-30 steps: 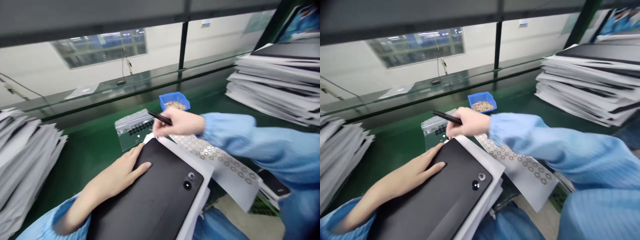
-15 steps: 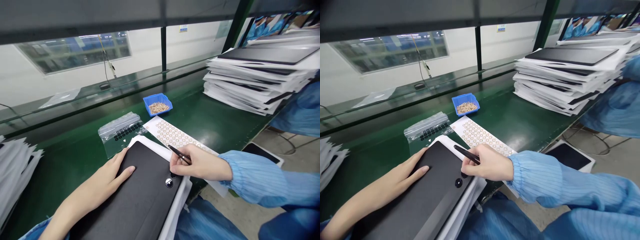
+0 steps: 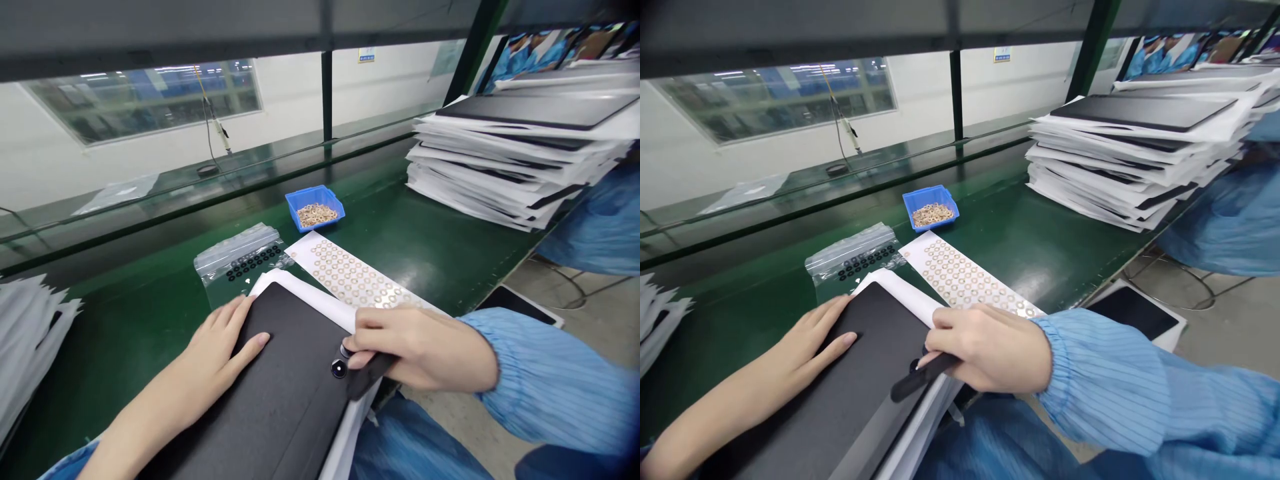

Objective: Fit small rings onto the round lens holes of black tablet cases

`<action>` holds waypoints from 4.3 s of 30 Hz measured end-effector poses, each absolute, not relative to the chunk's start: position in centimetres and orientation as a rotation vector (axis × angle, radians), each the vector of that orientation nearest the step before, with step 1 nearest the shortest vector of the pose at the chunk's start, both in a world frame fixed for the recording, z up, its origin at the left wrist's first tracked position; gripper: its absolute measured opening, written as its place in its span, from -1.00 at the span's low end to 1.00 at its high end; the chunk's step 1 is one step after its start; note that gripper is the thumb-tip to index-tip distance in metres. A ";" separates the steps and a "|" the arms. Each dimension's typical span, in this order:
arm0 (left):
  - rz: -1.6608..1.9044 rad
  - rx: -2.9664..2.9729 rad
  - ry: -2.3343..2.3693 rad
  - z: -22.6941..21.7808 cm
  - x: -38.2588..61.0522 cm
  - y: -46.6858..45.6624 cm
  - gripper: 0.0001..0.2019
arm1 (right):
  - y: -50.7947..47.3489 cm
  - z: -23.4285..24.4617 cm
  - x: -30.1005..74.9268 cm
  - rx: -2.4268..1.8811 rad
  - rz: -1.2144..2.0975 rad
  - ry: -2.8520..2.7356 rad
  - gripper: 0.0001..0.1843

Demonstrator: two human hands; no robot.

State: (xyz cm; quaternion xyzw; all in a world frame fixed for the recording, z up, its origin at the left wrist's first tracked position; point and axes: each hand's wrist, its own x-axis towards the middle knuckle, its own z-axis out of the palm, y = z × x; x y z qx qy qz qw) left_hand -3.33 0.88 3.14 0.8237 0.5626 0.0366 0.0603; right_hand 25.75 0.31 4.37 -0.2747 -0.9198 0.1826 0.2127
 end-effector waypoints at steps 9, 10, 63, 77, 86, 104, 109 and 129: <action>-0.091 3.131 1.009 6.4 3.5 -3.4 -0.42 | 0.1 4.3 25.8 -1.003 1.122 -1.700 -0.61; -0.155 3.129 0.976 6.4 3.8 -3.4 -0.40 | -0.1 4.3 25.6 -1.023 1.149 -1.720 -0.71; -0.158 2.829 0.978 3.8 3.4 -3.3 -0.30 | -0.3 3.7 23.7 -1.181 0.991 -1.838 -0.82; -0.127 2.910 0.944 3.7 3.2 -3.1 -0.27 | -0.2 3.6 23.7 -1.203 1.019 -1.811 -0.83; -0.149 2.901 0.945 3.6 3.3 -3.2 -0.29 | -0.2 3.3 23.8 -1.227 1.049 -1.760 -0.85; -0.137 3.077 0.883 3.7 3.1 -3.3 -0.32 | 0.1 3.7 23.9 -1.161 1.039 -1.834 -0.82; -0.111 3.093 0.897 3.5 3.0 -3.3 -0.33 | 0.1 3.1 23.9 -1.201 1.112 -1.726 -0.86; -0.096 3.111 0.903 3.8 3.4 -3.1 -0.33 | 0.4 3.2 24.3 -1.068 1.259 -1.679 -0.88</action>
